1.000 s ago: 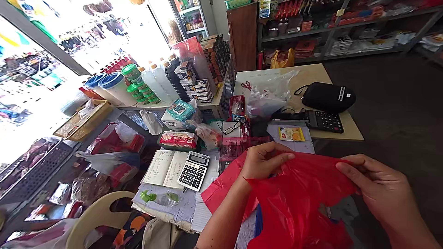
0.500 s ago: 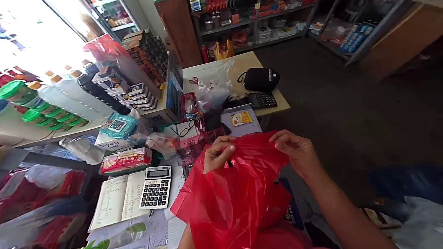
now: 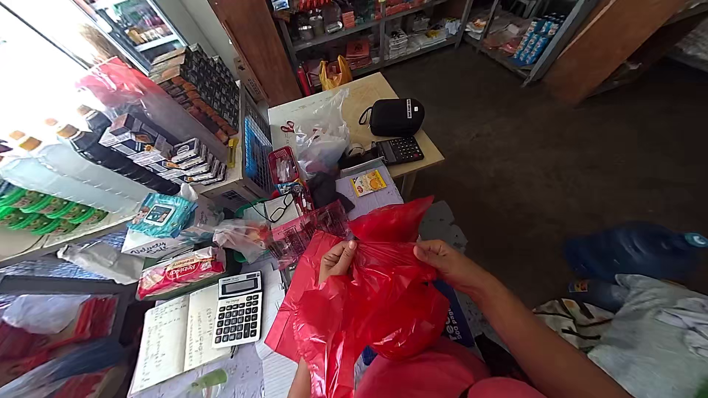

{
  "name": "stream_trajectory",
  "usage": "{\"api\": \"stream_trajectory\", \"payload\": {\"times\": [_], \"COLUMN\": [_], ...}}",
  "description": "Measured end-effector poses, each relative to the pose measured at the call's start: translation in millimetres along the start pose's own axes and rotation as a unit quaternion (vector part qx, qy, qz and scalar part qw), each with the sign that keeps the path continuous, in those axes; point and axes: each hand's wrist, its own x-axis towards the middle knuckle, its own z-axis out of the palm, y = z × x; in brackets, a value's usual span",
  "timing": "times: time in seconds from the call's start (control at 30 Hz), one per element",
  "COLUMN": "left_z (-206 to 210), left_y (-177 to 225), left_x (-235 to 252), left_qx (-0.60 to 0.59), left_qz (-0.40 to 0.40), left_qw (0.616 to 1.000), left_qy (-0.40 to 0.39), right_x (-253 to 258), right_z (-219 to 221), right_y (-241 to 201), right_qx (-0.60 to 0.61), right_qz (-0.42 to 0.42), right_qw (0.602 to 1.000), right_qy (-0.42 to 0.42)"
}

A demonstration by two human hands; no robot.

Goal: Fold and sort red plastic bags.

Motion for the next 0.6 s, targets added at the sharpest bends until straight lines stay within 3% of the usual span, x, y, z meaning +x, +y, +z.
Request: {"api": "stream_trajectory", "payload": {"times": [0.13,0.27,0.37,0.53,0.6], "left_z": [3,7,5,-20,-39], "left_y": [2,3,5,-7,-21], "left_x": [1,4,6,13,-2], "left_qx": [0.011,0.024,-0.024,-0.032,0.03], "left_qz": [-0.046,-0.095,-0.085,-0.082,-0.045], "left_qw": [0.999,0.995,0.996,0.977,0.987], "left_qy": [0.026,-0.003,-0.023,-0.193,-0.152], "right_x": [0,9,11,14,15], "right_z": [-7,-7,-13,-23,-23], "right_y": [4,2,-2,-12,-19], "right_qx": [0.157,0.261,0.263,0.264,0.242], "right_qz": [-0.044,0.01,0.008,-0.018,-0.028], "right_qw": [0.982,0.948,0.942,0.944,0.954], "right_qy": [0.091,0.181,0.211,0.195,0.177]}}
